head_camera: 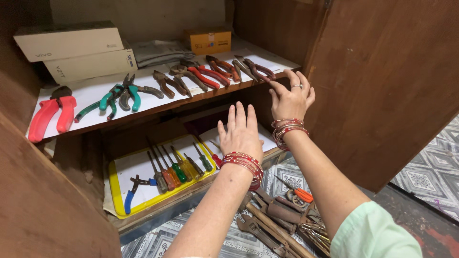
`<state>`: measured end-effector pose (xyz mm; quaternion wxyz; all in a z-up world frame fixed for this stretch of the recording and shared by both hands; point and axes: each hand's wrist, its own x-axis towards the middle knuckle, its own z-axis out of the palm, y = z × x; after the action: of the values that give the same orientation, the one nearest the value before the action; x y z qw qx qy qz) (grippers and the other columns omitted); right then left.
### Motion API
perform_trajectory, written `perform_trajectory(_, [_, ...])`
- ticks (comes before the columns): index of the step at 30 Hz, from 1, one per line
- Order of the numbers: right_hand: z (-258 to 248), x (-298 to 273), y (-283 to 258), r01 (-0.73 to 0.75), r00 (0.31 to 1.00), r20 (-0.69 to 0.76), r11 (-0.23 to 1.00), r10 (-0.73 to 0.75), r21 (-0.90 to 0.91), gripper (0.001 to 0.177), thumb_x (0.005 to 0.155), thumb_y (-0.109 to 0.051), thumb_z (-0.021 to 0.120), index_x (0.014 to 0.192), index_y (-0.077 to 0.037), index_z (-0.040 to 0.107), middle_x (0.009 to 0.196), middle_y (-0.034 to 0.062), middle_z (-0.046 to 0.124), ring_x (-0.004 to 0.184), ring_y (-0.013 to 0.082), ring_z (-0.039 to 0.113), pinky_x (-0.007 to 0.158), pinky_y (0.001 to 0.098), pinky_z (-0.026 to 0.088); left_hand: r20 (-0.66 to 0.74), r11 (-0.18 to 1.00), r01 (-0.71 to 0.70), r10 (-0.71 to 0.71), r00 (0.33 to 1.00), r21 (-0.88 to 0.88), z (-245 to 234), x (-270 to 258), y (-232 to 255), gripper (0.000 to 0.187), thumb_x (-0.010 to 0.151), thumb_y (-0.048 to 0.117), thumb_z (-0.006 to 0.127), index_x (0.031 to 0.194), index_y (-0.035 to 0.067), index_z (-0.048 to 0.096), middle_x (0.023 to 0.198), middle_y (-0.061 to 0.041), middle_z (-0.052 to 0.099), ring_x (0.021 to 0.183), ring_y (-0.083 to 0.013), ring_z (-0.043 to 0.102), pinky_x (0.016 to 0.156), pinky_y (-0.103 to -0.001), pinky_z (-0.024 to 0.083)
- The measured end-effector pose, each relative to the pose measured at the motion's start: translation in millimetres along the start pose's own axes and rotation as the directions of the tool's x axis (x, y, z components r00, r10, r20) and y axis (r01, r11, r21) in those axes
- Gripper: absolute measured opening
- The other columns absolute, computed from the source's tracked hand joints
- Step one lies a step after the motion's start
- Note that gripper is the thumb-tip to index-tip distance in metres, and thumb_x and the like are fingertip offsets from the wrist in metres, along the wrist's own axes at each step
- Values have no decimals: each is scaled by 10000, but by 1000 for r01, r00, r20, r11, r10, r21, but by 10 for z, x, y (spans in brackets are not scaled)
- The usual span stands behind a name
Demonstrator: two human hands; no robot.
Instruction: The person sits on the floor and organizes a collection of hand tools. They pick up pliers and other tools from a pile on the floor and place them one by one onto a shelf inside a wooden cabinet.
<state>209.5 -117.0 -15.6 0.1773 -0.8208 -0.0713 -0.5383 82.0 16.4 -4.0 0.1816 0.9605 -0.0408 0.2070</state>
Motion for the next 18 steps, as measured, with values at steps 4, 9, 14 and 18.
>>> perform_trajectory(4, [13, 0, -33, 33, 999, -1, 999, -33, -13, 238, 876, -195, 792, 1097, -282, 797, 1423, 21, 580, 1395, 310, 433, 1121, 652, 262, 4, 1000, -2, 2, 1000, -19, 13, -25, -12, 966, 768, 269, 829, 1557, 138, 287, 1645, -131, 209, 1528, -282, 164, 1195, -551, 202])
perform_trajectory(9, [72, -31, -92, 63, 997, 46, 995, -60, -73, 341, 887, -159, 754, 1183, -327, 774, 1447, 35, 561, 1403, 321, 412, 1107, 680, 273, 9, 1000, 9, -9, 1000, -5, 24, -28, -21, 959, 770, 268, 824, 1553, 141, 286, 1641, -127, 212, 1529, -279, 165, 1197, -548, 205])
perform_trajectory(14, [184, 97, -138, 39, 961, 274, 965, 36, -261, 657, 823, -61, 694, 1378, -404, 615, 1611, 64, 364, 1475, 358, 253, 1061, 768, 203, -9, 1000, -4, 4, 1000, -10, 1, -5, -29, 957, 770, 257, 826, 1555, 138, 291, 1646, -131, 215, 1533, -280, 166, 1198, -550, 204])
perform_trajectory(18, [152, 50, -165, -32, 930, 356, 985, 92, -172, 750, 880, -126, 673, 1517, -437, 427, 1663, 76, 211, 1509, 389, 159, 1072, 812, 142, 18, 1000, 9, -9, 1000, -17, -20, -22, -26, 973, 764, 259, 828, 1559, 144, 278, 1650, -124, 201, 1535, -275, 152, 1203, -550, 192])
